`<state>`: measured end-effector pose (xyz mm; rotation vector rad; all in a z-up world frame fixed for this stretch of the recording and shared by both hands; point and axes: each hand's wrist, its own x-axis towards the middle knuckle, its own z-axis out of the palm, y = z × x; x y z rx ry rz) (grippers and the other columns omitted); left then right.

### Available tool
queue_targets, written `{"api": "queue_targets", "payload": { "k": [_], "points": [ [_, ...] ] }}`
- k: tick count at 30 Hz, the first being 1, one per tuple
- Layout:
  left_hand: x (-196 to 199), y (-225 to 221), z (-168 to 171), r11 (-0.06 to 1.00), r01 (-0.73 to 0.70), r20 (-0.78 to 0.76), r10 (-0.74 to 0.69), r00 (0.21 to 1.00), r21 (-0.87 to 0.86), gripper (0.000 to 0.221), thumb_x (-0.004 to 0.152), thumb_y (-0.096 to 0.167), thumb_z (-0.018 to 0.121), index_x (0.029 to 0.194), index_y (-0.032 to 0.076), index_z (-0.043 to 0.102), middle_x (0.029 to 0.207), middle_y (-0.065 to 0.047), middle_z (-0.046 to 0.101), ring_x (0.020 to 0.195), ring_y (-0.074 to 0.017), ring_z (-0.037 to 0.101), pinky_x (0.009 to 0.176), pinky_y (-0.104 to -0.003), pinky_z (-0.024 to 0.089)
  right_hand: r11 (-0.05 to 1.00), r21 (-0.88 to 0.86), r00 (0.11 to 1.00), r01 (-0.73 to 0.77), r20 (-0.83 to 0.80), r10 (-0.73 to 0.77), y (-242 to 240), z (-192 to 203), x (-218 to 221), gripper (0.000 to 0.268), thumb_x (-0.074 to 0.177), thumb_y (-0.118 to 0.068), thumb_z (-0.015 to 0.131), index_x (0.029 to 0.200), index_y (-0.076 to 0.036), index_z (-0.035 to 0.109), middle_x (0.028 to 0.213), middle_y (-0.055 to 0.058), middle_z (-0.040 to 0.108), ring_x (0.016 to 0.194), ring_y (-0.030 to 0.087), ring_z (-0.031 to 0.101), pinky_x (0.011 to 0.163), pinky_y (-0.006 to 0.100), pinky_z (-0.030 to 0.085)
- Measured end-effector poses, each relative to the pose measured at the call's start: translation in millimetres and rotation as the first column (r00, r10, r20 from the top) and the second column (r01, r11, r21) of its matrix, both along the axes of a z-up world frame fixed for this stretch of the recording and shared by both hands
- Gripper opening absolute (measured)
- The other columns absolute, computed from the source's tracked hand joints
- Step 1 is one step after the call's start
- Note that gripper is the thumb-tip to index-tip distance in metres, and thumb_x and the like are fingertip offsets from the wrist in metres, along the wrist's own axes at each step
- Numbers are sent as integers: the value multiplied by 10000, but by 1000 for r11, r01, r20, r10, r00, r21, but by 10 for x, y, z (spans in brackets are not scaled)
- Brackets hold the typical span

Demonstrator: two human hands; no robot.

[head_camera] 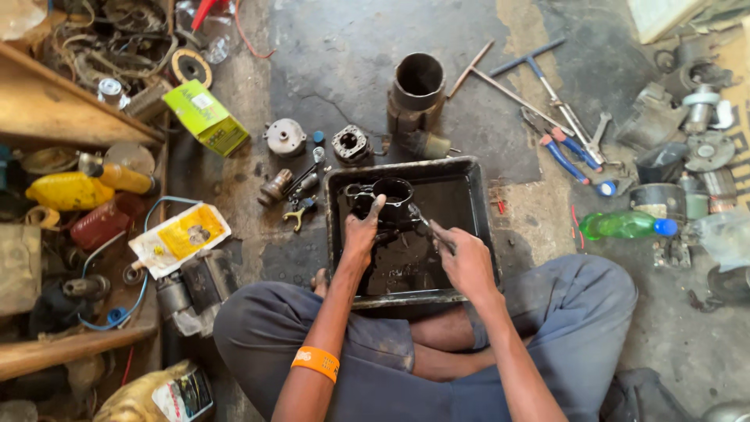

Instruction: The person scrubs a cylindrical engine part with a brush while dipping it into a tray of dark liquid. The person repeatedly rotates and scrubs the part, occasionally lifting it to inspect the surface before continuing the cleaning process.

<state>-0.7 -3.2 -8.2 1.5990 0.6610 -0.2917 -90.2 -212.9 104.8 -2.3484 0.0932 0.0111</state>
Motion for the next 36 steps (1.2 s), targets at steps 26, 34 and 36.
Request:
{"api": "queue_targets", "payload": {
  "k": [26,34,36],
  "points": [
    [29,93,170,993,114,-99,-113,989,14,863,697,685,700,934,-143,756,882,-206,779,809,-274,754,740,-402,576,921,-78,910,-382,144,389,-77,69,244,268,895,-121,758,1162,-136,784,860,121,728,735,236,693,688,323,530],
    [-4,112,410,984,163,-126,-153,980,72,832,707,689,711,930,-111,745,900,-200,766,819,-271,759,746,-405,579,922,24,914,-386,146,379,8,162,149,306,897,-36,716,1184,-124,771,867,103,755,740,198,723,680,305,546],
    [-46,86,372,985,170,-139,-165,976,24,817,695,673,709,926,-109,754,914,-211,771,815,-291,762,740,-423,589,930,-3,921,-368,134,365,-10,152,105,311,897,-24,699,1181,-128,773,893,100,764,749,198,731,672,307,548]
  ]
}}
